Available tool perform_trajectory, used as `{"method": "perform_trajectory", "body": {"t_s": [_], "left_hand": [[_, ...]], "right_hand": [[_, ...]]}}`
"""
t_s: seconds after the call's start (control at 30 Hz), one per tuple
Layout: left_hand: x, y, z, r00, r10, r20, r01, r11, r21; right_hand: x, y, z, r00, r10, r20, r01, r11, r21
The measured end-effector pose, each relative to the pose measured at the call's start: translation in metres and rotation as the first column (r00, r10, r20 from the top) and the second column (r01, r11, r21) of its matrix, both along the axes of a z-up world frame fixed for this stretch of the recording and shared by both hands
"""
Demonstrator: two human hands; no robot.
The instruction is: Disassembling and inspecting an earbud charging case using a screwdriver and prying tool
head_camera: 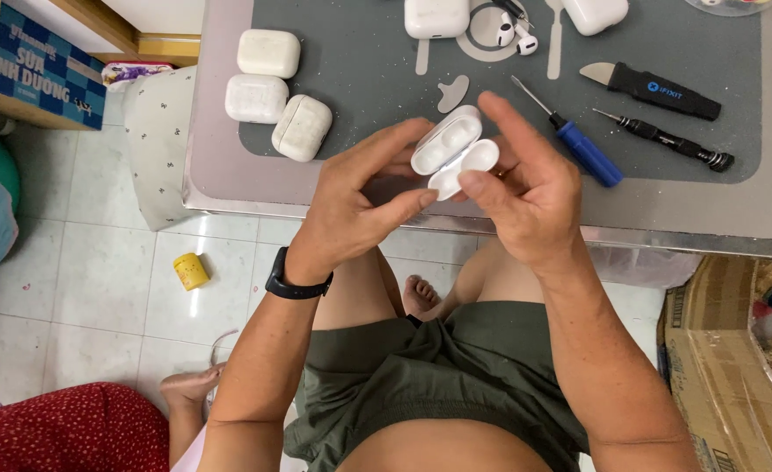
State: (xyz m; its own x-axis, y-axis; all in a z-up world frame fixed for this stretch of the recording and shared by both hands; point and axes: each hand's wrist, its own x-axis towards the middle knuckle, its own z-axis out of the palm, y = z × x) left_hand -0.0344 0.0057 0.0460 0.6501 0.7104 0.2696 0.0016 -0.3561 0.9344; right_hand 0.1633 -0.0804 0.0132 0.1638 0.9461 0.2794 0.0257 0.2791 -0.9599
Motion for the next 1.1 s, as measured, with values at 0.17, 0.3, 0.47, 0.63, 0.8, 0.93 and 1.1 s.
{"method": "perform_trajectory", "body": {"t_s": [0.17,0.3,0.47,0.63,0.8,0.93,1.1], "left_hand": [[0.004,-0.004,-0.008,0.999,-0.032,0.04,0.031,0.999,0.03],[0.017,-0.015,-0.017,0.996,-0.007,0.083,-0.001,0.996,0.093],[0.018,-0.018,-0.016,0.998,0.066,-0.008,-0.065,0.988,0.14],[0.011,-0.013,-0.019,0.996,0.008,0.092,-0.015,0.997,0.072],[0.012,-0.015,-0.018,0.999,0.02,0.049,-0.025,0.992,0.12],[0.015,-0.017,-0.018,0.995,0.093,0.023,-0.095,0.989,0.114],[0.016,-0.011,-0.017,0.99,0.116,0.074,-0.111,0.992,-0.066]], "right_hand": [[0.0,0.006,0.007,0.983,-0.042,-0.177,0.012,0.985,-0.17],[-0.003,0.008,0.009,0.994,-0.063,-0.089,0.045,0.98,-0.192],[-0.005,0.006,0.012,0.995,-0.097,-0.008,0.094,0.98,-0.178],[0.005,0.003,0.011,0.978,0.08,-0.191,-0.109,0.983,-0.15],[0.002,0.004,0.011,0.963,-0.001,-0.269,-0.061,0.973,-0.223],[-0.003,0.005,0.013,0.985,-0.008,-0.17,-0.024,0.982,-0.186],[-0.004,0.005,0.012,0.993,-0.052,-0.108,0.038,0.992,-0.124]]}}
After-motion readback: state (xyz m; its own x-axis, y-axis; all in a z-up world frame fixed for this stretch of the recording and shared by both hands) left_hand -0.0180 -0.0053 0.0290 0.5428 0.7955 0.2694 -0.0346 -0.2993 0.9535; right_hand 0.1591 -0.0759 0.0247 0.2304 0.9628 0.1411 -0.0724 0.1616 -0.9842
